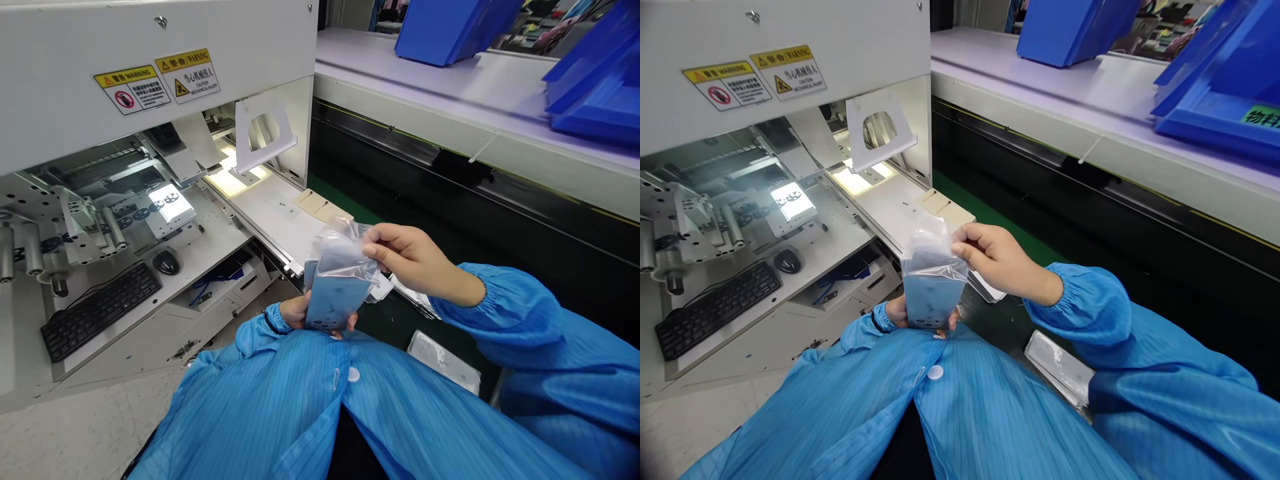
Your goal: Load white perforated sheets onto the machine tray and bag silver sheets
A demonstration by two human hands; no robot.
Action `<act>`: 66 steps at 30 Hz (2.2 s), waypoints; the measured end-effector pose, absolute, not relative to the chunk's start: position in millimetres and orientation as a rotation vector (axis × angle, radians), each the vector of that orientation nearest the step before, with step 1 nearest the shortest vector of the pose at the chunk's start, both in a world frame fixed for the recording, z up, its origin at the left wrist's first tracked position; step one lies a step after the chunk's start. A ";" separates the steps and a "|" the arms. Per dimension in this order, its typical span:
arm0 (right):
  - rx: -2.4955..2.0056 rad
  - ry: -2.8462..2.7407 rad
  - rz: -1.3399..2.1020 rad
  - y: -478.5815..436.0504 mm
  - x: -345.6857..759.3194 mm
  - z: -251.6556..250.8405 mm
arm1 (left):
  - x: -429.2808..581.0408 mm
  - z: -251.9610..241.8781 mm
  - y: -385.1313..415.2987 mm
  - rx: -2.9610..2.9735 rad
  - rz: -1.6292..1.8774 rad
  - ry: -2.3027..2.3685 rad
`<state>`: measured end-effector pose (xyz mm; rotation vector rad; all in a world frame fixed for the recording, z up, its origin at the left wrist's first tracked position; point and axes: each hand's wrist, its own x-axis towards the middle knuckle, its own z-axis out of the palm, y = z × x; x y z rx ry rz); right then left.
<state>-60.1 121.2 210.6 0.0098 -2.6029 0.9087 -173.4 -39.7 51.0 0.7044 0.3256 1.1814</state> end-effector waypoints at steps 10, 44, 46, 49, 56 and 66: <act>0.176 -2.377 0.639 116.9 -51.6 219.0 | -174.8 52.4 -43.4 0.757 1.195 0.308; -0.281 -2.453 1.124 110.8 -58.3 207.1 | -173.9 45.6 -46.5 0.709 1.150 0.445; -0.374 -2.444 1.441 113.0 -60.9 212.2 | -173.6 44.7 -47.4 0.730 1.141 0.463; -0.350 -2.583 1.778 118.4 -64.4 217.6 | -173.3 47.2 -49.1 0.751 1.129 0.461; -0.262 -2.464 2.157 129.6 -68.5 209.0 | -175.4 53.7 -51.4 0.766 1.114 0.438; -0.033 -2.637 1.812 131.9 -75.8 208.5 | -175.5 54.1 -53.8 0.742 1.085 0.437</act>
